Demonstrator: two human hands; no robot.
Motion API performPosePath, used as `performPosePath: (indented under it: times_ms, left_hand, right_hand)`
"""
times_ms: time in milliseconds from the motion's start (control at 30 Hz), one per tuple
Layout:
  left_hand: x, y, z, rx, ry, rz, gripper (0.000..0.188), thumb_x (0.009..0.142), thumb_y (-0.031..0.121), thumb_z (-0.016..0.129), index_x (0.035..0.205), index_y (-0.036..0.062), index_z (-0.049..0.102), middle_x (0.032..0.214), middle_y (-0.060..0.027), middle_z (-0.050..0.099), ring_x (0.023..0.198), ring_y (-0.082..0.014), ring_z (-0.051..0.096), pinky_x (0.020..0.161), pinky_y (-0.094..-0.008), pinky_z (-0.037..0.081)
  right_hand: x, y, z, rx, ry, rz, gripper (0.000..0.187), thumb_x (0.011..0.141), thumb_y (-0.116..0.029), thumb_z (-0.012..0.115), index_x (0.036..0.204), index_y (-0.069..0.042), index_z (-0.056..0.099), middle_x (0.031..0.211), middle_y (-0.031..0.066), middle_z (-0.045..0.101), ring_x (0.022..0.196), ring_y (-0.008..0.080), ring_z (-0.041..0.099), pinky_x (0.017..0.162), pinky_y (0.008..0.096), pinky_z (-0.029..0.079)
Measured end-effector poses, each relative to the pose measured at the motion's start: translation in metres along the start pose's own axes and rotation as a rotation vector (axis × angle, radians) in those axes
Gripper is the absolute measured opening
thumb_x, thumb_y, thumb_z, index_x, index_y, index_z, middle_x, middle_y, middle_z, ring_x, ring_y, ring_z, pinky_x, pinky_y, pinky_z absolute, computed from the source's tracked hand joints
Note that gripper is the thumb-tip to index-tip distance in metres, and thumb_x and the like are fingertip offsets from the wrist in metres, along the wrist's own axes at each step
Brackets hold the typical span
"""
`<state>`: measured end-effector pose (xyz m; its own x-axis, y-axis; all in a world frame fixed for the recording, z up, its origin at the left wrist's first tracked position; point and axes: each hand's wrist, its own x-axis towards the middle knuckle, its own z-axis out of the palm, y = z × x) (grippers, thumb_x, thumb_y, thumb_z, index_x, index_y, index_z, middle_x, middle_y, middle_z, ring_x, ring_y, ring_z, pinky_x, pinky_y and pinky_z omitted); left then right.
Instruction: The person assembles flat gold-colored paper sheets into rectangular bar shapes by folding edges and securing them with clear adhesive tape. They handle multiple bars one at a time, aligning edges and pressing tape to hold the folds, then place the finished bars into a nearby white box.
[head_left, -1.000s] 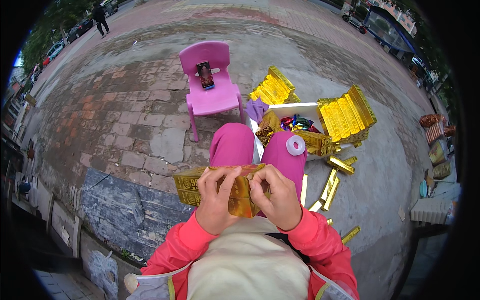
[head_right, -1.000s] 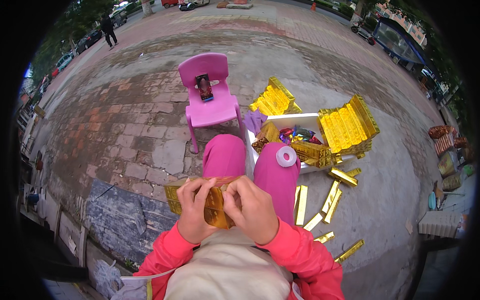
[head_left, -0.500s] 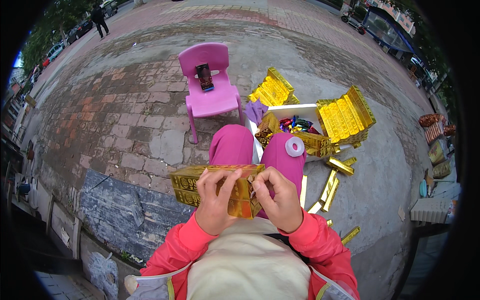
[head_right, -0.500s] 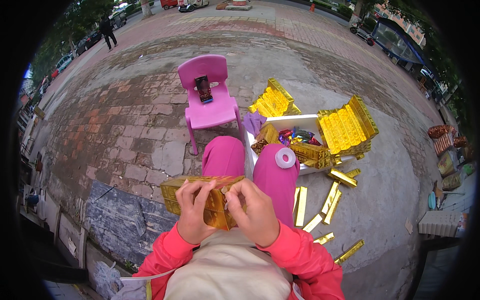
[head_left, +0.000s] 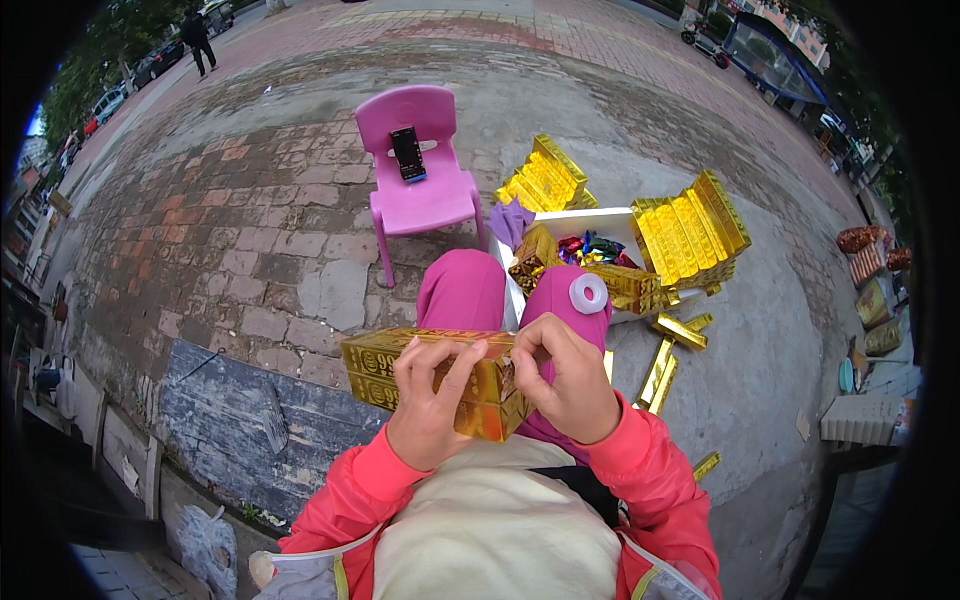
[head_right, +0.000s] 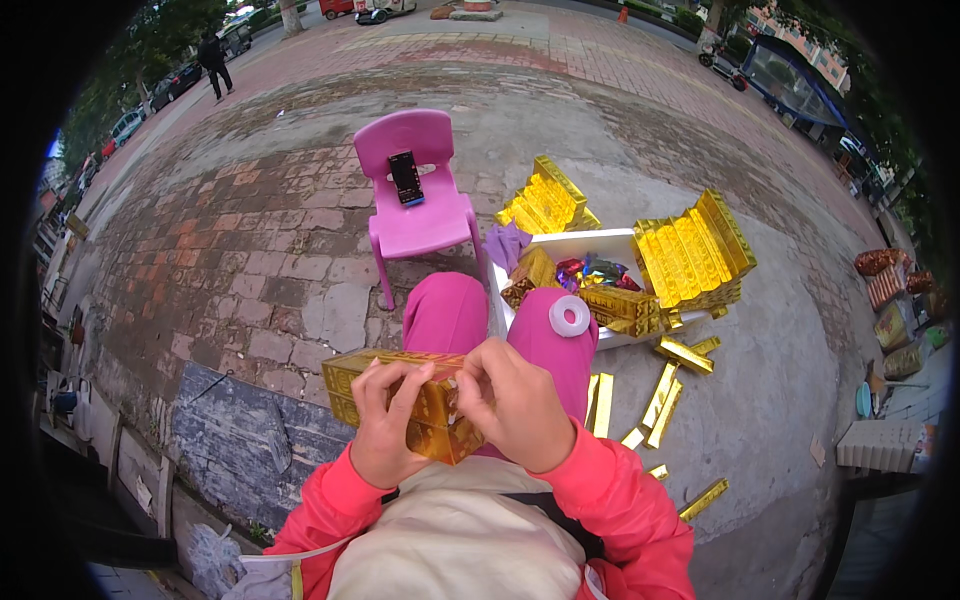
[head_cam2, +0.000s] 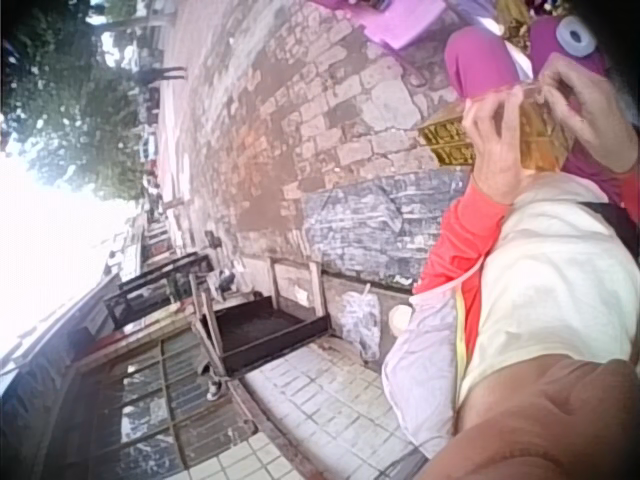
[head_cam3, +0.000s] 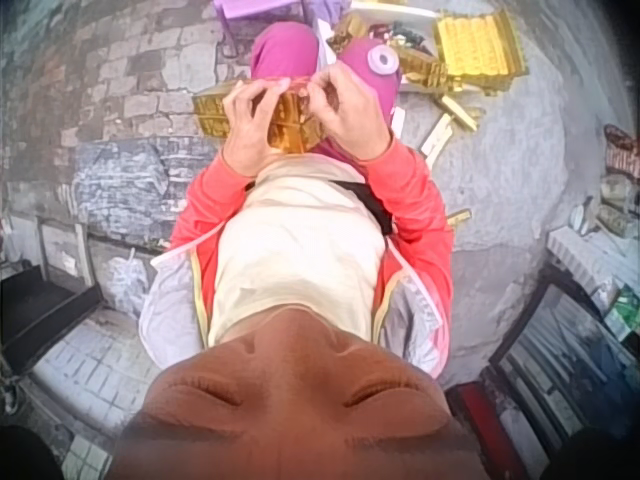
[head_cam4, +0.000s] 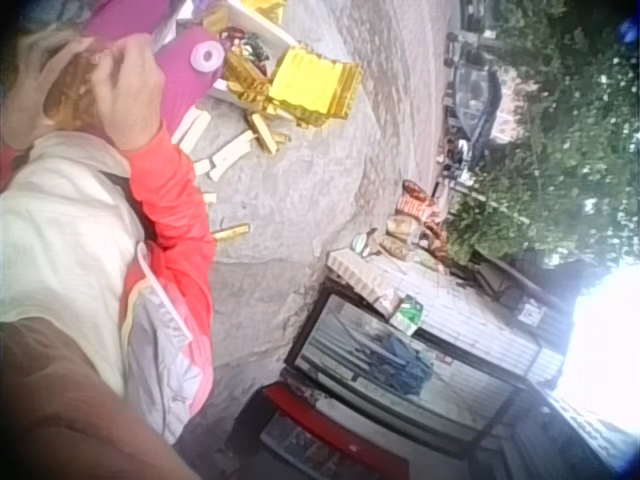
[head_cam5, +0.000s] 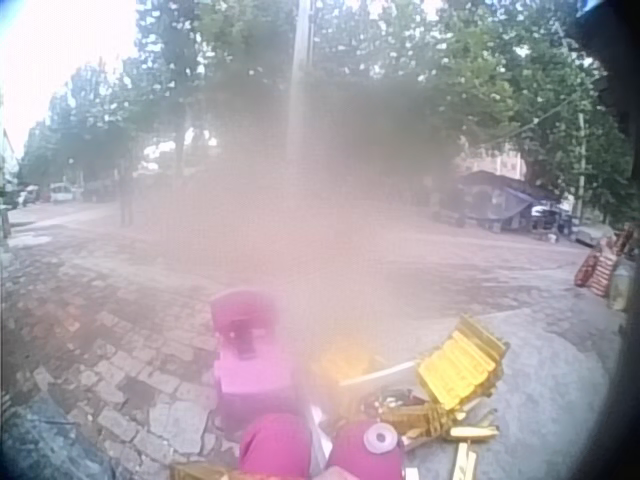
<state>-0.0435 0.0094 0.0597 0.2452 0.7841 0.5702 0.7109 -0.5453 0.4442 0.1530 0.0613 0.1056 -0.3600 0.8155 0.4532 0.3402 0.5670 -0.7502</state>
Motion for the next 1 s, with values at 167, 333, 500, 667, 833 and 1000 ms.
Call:
performPosePath:
  times_ms: [167,333,500,667,833,1000]
  left_hand:
    - [0.0,0.001,-0.002,-0.061,0.021,-0.047,0.1,0.06,0.028,0.093,0.147,0.0098,0.048,0.131,-0.0129,0.048,0.123,-0.0355,0.041,0.11,-0.0559,0.034]
    - [0.002,-0.004,-0.004,0.007,0.122,-0.14,0.102,0.06,0.025,0.094,0.148,0.0072,0.046,0.131,-0.0147,0.048,0.121,-0.0351,0.042,0.105,-0.0483,0.037]
    - [0.004,-0.013,-0.008,-0.02,0.141,-0.196,0.109,0.059,0.03,0.096,0.151,0.0055,0.042,0.131,-0.0162,0.047,0.12,-0.0347,0.043,0.104,-0.0459,0.036]
    - [0.004,-0.018,-0.013,0.051,0.153,-0.237,0.117,0.056,0.035,0.099,0.152,0.0043,0.039,0.131,-0.0166,0.046,0.122,-0.0355,0.042,0.106,-0.0461,0.037]
    - [0.003,-0.011,-0.009,0.057,0.114,-0.198,0.108,0.06,0.028,0.095,0.152,0.0066,0.041,0.131,-0.0165,0.046,0.121,-0.0362,0.041,0.105,-0.0471,0.035]
    - [0.004,-0.005,-0.004,0.006,0.068,-0.162,0.104,0.062,0.024,0.093,0.152,0.0083,0.042,0.131,-0.0164,0.046,0.121,-0.0372,0.04,0.105,-0.0486,0.036]
  right_hand:
    - [-0.003,0.003,0.0,0.178,-0.045,0.326,0.005,0.097,0.001,0.057,0.095,0.001,0.054,0.089,0.0065,0.063,0.076,0.0089,0.064,0.066,0.0244,0.053]
    - [-0.005,0.0,0.001,0.197,0.102,0.132,0.005,0.097,0.002,0.057,0.094,0.002,0.053,0.1,0.0121,0.065,0.076,0.01,0.066,0.067,0.0246,0.055]
    - [-0.014,-0.001,-0.006,0.261,0.006,0.174,0.006,0.095,0.006,0.059,0.094,0.003,0.054,0.107,0.0138,0.064,0.079,0.0117,0.068,0.073,0.0267,0.058]
    - [-0.016,0.011,-0.009,-0.01,-0.067,0.133,0.011,0.09,0.002,0.067,0.098,0.001,0.059,0.105,0.0137,0.064,0.088,0.0223,0.068,0.079,0.0319,0.057]
    - [-0.01,0.003,-0.006,-0.322,0.016,-0.106,0.021,0.086,-0.004,0.073,0.104,-0.002,0.063,0.101,0.0128,0.063,0.093,0.0334,0.061,0.081,0.0415,0.051]
    - [0.001,-0.011,0.009,-0.07,-0.084,-0.17,0.018,0.087,-0.001,0.072,0.104,-0.002,0.065,0.097,0.0134,0.063,0.088,0.0322,0.062,0.078,0.04,0.052]
